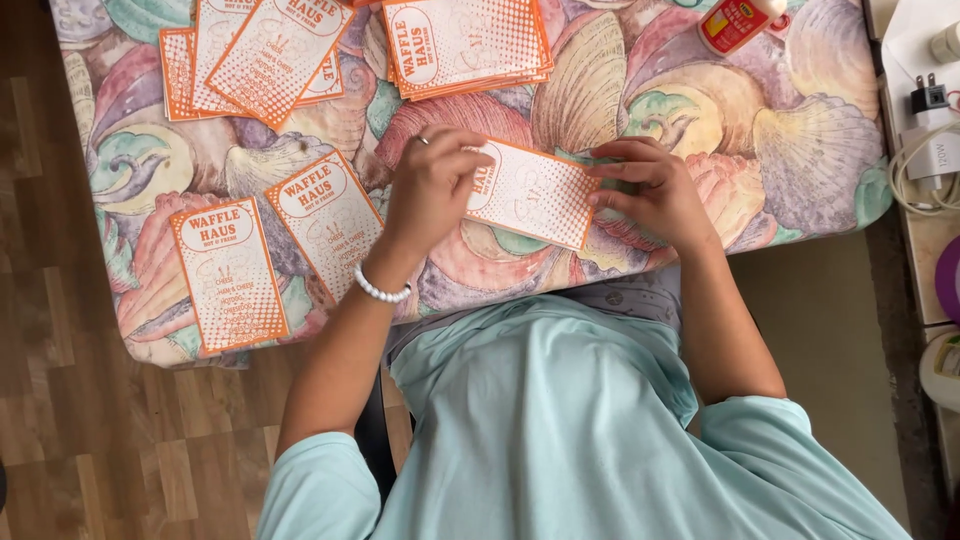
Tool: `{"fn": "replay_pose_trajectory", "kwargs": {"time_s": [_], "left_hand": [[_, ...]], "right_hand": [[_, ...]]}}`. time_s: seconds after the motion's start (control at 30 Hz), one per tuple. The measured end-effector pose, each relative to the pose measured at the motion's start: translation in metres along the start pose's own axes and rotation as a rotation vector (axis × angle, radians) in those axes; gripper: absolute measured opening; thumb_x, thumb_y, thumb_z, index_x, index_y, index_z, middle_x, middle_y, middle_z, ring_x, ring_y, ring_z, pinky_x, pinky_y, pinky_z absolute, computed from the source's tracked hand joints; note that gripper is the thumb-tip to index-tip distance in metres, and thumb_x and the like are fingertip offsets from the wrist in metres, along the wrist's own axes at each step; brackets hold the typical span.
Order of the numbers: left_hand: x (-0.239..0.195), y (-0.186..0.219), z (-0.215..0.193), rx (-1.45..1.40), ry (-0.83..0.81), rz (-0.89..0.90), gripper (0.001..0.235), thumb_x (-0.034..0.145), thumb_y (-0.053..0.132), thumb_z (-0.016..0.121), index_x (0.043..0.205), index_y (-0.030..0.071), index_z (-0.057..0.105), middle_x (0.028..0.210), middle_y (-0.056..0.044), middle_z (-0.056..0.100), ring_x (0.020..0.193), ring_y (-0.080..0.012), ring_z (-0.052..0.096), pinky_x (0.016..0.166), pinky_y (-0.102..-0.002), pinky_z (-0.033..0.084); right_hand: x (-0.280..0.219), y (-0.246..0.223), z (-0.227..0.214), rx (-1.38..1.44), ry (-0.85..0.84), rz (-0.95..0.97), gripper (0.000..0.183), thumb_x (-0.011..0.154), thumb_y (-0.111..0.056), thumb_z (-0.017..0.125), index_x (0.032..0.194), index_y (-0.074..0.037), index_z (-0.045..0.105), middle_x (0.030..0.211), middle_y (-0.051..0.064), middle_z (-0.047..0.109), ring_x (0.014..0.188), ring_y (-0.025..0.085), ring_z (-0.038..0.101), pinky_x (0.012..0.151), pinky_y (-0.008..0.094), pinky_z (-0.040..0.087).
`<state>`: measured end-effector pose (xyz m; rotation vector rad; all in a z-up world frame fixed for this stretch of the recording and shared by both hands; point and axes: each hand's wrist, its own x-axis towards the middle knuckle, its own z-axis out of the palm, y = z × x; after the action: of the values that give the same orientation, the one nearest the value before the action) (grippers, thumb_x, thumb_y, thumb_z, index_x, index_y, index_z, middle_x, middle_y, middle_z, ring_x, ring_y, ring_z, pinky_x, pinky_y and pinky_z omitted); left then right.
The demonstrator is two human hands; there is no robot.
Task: Applying glue to paper bags, folding them, and stacking them in an organized manner.
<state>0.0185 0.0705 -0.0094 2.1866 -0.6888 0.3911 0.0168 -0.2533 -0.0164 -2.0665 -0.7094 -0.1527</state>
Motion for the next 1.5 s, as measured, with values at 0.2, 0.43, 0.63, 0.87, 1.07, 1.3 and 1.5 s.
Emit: {"fn": "replay_pose_trajectory", "kwargs": {"time_s": [0.2, 0.43, 0.63, 0.87, 1.07, 1.3, 1.5], "left_hand": [[-0.028, 0.055, 0.038, 0.02, -0.029, 0.074, 0.025, 0.089, -0.007, 0.063, 0.099, 0.009, 0.078, 0.109, -0.009, 0.071, 0.111, -0.0291, 0.064, 0.097, -0.041, 0.051], [-0.061, 0.074, 0.094, 0.252, -0.069, 0.251, 0.024, 0.093, 0.007, 0.06, 0.116, 0.008, 0.069, 0.113, -0.01, 0.063, 0.112, -0.0285, 0.062, 0.101, -0.043, 0.049], [-0.066, 0.081, 0.097, 0.293, -0.061, 0.256, 0.024, 0.094, 0.009, 0.06, 0.117, 0.006, 0.067, 0.114, -0.014, 0.06, 0.114, -0.0316, 0.059, 0.104, -0.05, 0.045], [-0.066, 0.082, 0.094, 0.294, -0.065, 0.258, 0.025, 0.095, 0.01, 0.058, 0.118, 0.006, 0.067, 0.117, -0.015, 0.059, 0.115, -0.0316, 0.059, 0.105, -0.052, 0.044], [-0.067, 0.082, 0.094, 0.34, -0.079, 0.264, 0.028, 0.094, 0.012, 0.06, 0.121, 0.009, 0.067, 0.117, -0.014, 0.058, 0.115, -0.0314, 0.057, 0.105, -0.054, 0.044], [-0.067, 0.083, 0.097, 0.374, -0.075, 0.278, 0.029, 0.094, 0.014, 0.061, 0.122, 0.01, 0.067, 0.114, -0.016, 0.059, 0.112, -0.0322, 0.058, 0.103, -0.055, 0.045], [-0.067, 0.084, 0.095, 0.406, -0.08, 0.272, 0.031, 0.095, 0.017, 0.061, 0.125, 0.012, 0.066, 0.114, -0.014, 0.059, 0.113, -0.031, 0.058, 0.104, -0.055, 0.045]], "right_hand": [[-0.007, 0.007, 0.004, -0.099, -0.03, -0.086, 0.035, 0.081, -0.023, 0.093, 0.11, -0.007, 0.082, 0.116, 0.017, 0.076, 0.117, 0.046, 0.065, 0.102, 0.055, 0.05], [-0.008, 0.012, 0.003, -0.123, -0.045, -0.101, 0.03, 0.083, -0.018, 0.091, 0.111, -0.009, 0.082, 0.117, 0.015, 0.076, 0.119, 0.044, 0.064, 0.104, 0.055, 0.05], [-0.009, 0.014, 0.004, -0.123, -0.042, -0.083, 0.028, 0.083, -0.021, 0.092, 0.108, -0.012, 0.082, 0.117, 0.013, 0.076, 0.12, 0.044, 0.064, 0.104, 0.055, 0.049], [-0.009, 0.014, 0.005, -0.132, -0.036, -0.071, 0.027, 0.083, -0.022, 0.093, 0.106, -0.012, 0.082, 0.118, 0.013, 0.076, 0.121, 0.043, 0.064, 0.104, 0.055, 0.049], [-0.01, 0.014, 0.006, -0.141, -0.042, -0.056, 0.027, 0.084, -0.024, 0.092, 0.107, -0.013, 0.083, 0.119, 0.013, 0.076, 0.121, 0.042, 0.064, 0.105, 0.054, 0.049], [-0.016, 0.001, 0.0, -0.272, -0.058, -0.096, 0.021, 0.093, -0.01, 0.079, 0.114, -0.01, 0.082, 0.124, 0.016, 0.073, 0.121, 0.044, 0.063, 0.1, 0.054, 0.05], [-0.048, -0.005, 0.002, -0.498, -0.121, -0.172, 0.039, 0.089, 0.005, 0.064, 0.114, -0.018, 0.084, 0.106, 0.014, 0.068, 0.098, 0.036, 0.063, 0.088, 0.046, 0.052]]}}
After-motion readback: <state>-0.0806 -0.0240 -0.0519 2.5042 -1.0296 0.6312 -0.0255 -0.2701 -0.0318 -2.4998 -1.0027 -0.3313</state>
